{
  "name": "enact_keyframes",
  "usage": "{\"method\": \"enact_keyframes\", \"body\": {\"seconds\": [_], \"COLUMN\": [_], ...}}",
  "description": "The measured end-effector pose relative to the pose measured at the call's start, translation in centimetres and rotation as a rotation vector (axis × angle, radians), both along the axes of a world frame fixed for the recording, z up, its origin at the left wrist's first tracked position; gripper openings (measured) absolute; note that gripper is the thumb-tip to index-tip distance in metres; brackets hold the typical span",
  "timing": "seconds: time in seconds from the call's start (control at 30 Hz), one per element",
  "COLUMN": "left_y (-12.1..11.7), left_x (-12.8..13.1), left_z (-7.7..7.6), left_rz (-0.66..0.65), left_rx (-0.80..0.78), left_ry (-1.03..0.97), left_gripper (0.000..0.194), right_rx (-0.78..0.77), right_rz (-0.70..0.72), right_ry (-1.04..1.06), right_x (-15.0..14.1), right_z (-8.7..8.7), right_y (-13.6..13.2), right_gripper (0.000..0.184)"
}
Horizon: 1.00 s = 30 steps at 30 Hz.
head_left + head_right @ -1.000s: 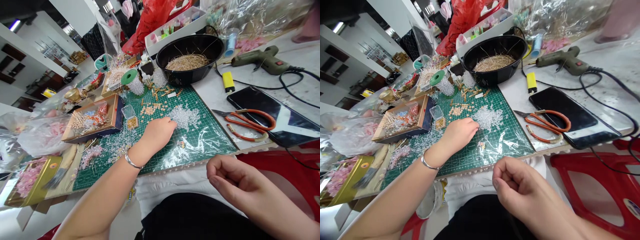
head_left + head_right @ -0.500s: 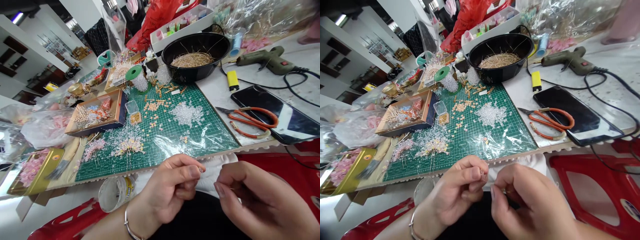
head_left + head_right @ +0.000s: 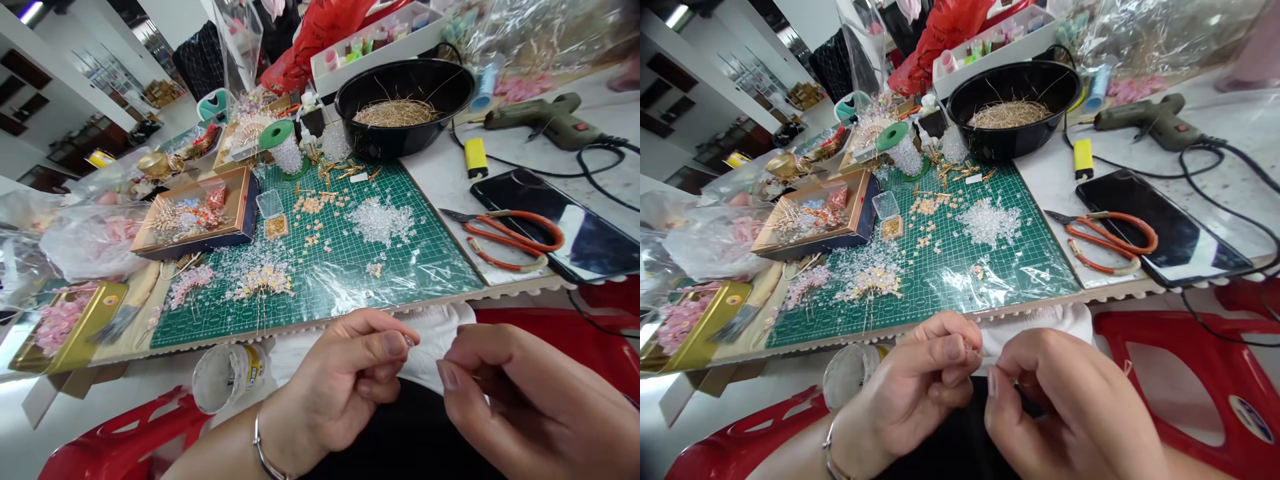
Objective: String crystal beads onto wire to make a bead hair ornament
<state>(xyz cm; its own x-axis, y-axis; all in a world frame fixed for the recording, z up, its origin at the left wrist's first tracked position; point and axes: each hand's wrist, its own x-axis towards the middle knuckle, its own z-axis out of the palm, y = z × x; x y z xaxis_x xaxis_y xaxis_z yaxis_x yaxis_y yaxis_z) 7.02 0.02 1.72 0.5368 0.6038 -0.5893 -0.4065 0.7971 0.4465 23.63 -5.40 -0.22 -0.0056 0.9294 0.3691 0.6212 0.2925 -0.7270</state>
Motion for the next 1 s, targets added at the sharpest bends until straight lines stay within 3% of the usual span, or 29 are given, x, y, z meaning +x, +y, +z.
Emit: {"method": "enact_keyframes", "body": {"seconds": [0.4,0.8,0.93,1.0], "left_y": [-0.36,-0.62,-0.85,-0.78], "left_x": [0.34,0.70,0.69,0.42], "left_z": [0.16,0.17,-0.01,0.10], "left_rz": [0.006,0.031,-0.001,-0.046], "left_rx": [0.040,0.120,0.253,0.452], "left_ry": [0.011,0.072,0.113,0.232], "left_gripper": [0.016,0.014,0.013,0.011], "right_rx": [0.230,0.291,0.243,0.162], "right_rz": [0.086,0.033,0.048,0.067], "right_ry": [-0.078,-0.150,-0.138,-0.106], "right_x": [0.28,0.40,0.49,0.59], "right_z": [0.30,0.50,0.68,0.74], "right_y": [0.64,0.45,0.76,1.03], "right_gripper": [0.018,0.017,0.015,0.012]}}
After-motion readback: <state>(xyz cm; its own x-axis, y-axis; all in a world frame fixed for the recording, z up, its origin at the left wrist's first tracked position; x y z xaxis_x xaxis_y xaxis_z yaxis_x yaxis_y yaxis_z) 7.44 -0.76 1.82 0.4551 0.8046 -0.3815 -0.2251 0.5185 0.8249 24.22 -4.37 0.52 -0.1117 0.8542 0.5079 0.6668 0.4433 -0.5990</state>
